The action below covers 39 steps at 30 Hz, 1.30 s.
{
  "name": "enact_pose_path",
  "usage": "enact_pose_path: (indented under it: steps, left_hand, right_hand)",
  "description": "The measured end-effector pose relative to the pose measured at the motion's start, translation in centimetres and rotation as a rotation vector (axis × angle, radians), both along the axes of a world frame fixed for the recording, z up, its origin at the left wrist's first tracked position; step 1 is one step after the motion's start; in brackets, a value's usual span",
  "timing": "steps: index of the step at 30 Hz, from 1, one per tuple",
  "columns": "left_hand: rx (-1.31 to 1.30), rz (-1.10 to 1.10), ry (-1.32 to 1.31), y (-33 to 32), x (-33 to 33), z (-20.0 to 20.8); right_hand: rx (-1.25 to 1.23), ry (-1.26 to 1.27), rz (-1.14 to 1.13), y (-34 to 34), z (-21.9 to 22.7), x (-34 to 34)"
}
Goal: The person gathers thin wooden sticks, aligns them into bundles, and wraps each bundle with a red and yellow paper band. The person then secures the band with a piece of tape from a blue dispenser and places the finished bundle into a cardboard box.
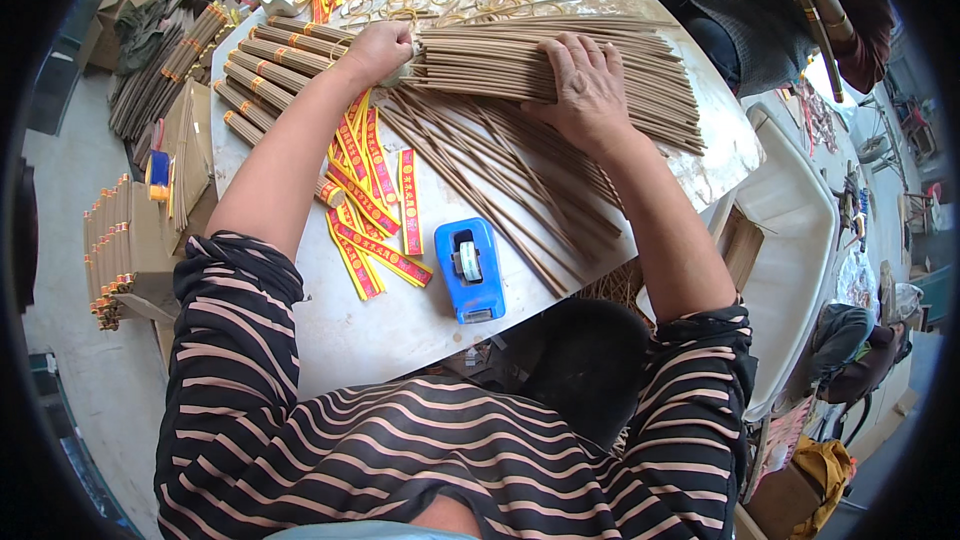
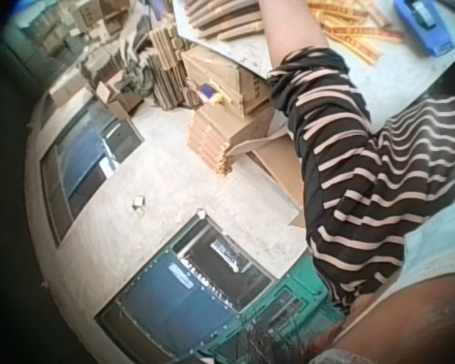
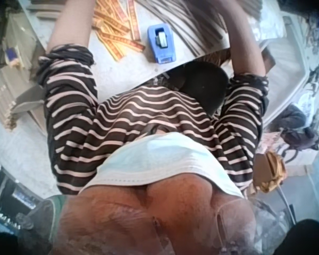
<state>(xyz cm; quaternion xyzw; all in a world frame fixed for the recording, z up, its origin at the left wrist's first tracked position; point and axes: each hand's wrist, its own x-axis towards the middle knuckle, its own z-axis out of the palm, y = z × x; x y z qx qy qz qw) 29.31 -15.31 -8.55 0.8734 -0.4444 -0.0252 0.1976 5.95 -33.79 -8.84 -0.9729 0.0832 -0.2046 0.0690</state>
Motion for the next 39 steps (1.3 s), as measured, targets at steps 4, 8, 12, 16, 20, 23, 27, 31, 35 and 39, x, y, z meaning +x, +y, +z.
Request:
enact_pose_path:
  steps: [4,8,12,16,20,23,27,31,35,39]
  left_hand:
    - [-0.033,0.045,0.032,-0.1,-0.6,0.8]
    - [-0.175,0.132,0.192,1.3,-2.8,4.0]
    - [-0.338,0.121,0.31,4.5,-7.6,6.6]
    - [-0.394,0.18,0.402,8.9,-12.6,8.1]
    - [-0.403,0.267,0.581,13.2,-15.9,7.8]
    - [-0.481,0.242,0.677,15.8,-17.7,6.7]
    - [-0.455,0.299,0.681,18.1,-19.6,6.2]
    - [-0.476,0.337,0.669,20.0,-20.9,5.8]
    - [-0.489,0.351,0.669,21.7,-21.5,5.5]
    - [-0.499,0.372,0.695,23.0,-22.2,5.2]
  right_hand:
    - [-0.018,-0.001,0.005,0.1,0.1,-0.1]
    - [-0.078,-0.005,-0.006,0.1,0.2,-0.2]
    - [-0.147,0.01,0.052,1.0,1.9,-1.2]
    - [-0.127,0.071,0.077,1.2,1.2,-1.1]
    - [-0.147,0.083,0.12,1.5,0.9,-1.2]
    - [-0.162,0.088,0.125,1.6,1.0,-1.4]
    - [-0.211,0.056,0.146,1.6,0.2,-1.3]
    - [-0.234,0.074,0.192,1.8,0.7,-1.6]
    - [-0.215,0.098,0.196,2.4,1.7,-1.9]
    - [-0.211,0.192,0.154,2.9,2.1,-2.1]
